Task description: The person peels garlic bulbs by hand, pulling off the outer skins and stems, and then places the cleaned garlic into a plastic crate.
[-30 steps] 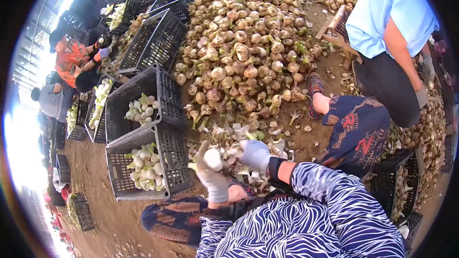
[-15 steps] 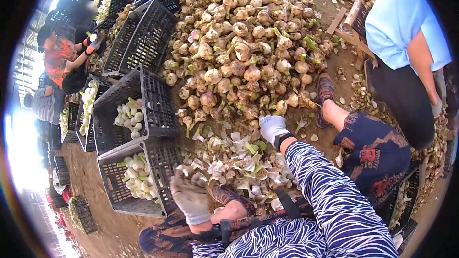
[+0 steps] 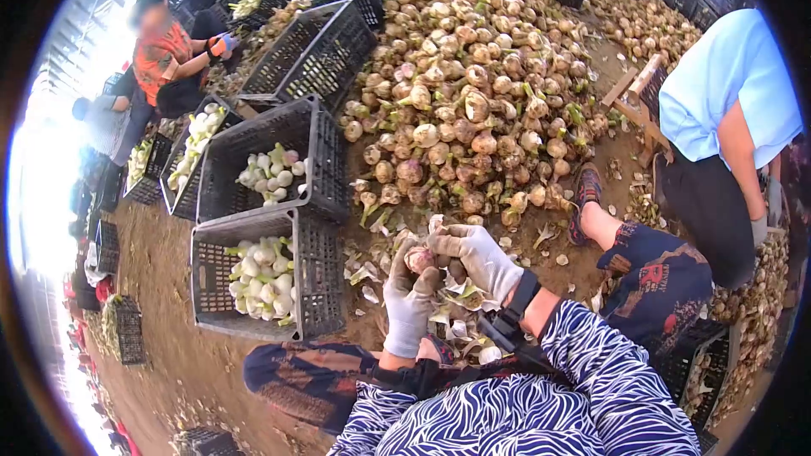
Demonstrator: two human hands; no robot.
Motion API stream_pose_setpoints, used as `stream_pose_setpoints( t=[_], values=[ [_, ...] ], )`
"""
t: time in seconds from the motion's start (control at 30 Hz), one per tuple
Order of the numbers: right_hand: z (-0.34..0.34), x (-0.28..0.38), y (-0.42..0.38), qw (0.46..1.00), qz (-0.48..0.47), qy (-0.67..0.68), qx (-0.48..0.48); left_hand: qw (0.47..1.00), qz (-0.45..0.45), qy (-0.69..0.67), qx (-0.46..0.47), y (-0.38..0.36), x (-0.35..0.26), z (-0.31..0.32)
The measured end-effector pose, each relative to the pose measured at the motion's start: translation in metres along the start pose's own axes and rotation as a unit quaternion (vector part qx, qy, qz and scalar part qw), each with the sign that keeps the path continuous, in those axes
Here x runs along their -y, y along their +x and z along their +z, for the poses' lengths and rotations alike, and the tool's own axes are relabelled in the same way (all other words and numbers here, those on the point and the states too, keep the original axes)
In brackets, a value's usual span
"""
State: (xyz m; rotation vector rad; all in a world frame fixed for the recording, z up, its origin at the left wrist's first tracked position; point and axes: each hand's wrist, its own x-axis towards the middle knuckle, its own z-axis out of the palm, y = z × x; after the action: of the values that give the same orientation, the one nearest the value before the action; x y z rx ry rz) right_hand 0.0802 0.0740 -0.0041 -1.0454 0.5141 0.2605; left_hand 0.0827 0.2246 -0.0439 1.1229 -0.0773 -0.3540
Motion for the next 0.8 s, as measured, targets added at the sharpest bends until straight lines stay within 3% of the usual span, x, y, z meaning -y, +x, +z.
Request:
stream_pose_setpoints(
  t=[0.1, 0.2, 0.4, 0.53, 0.7, 0.8],
  values=[
    [0.017, 0.002, -0.022, 0.997, -0.023, -0.068, 0.025, 0.998, 0.058, -0.025, -0.005, -0.014, -0.007, -0.001],
    [0.018, -0.006, -0.032, 0.997, -0.024, -0.053, 0.05, 0.995, -0.042, -0.084, -0.016, -0.027, -0.022, -0.007],
    [0.038, 0.008, -0.058, 0.996, -0.021, -0.008, 0.084, 0.992, 0.039, -0.121, 0.006, -0.034, -0.028, -0.012],
    [0.049, 0.002, -0.055, 0.989, -0.084, -0.101, 0.065, 0.989, 0.078, -0.124, -0.001, -0.038, -0.027, -0.012],
    [0.041, 0.002, -0.048, 0.994, -0.013, 0.01, 0.104, 0.983, 0.059, -0.173, 0.0, -0.043, -0.033, -0.008],
    [0.028, -0.002, -0.039, 0.986, -0.02, 0.047, 0.158, 0.984, 0.089, -0.156, -0.017, -0.038, -0.03, -0.001]
  ],
)
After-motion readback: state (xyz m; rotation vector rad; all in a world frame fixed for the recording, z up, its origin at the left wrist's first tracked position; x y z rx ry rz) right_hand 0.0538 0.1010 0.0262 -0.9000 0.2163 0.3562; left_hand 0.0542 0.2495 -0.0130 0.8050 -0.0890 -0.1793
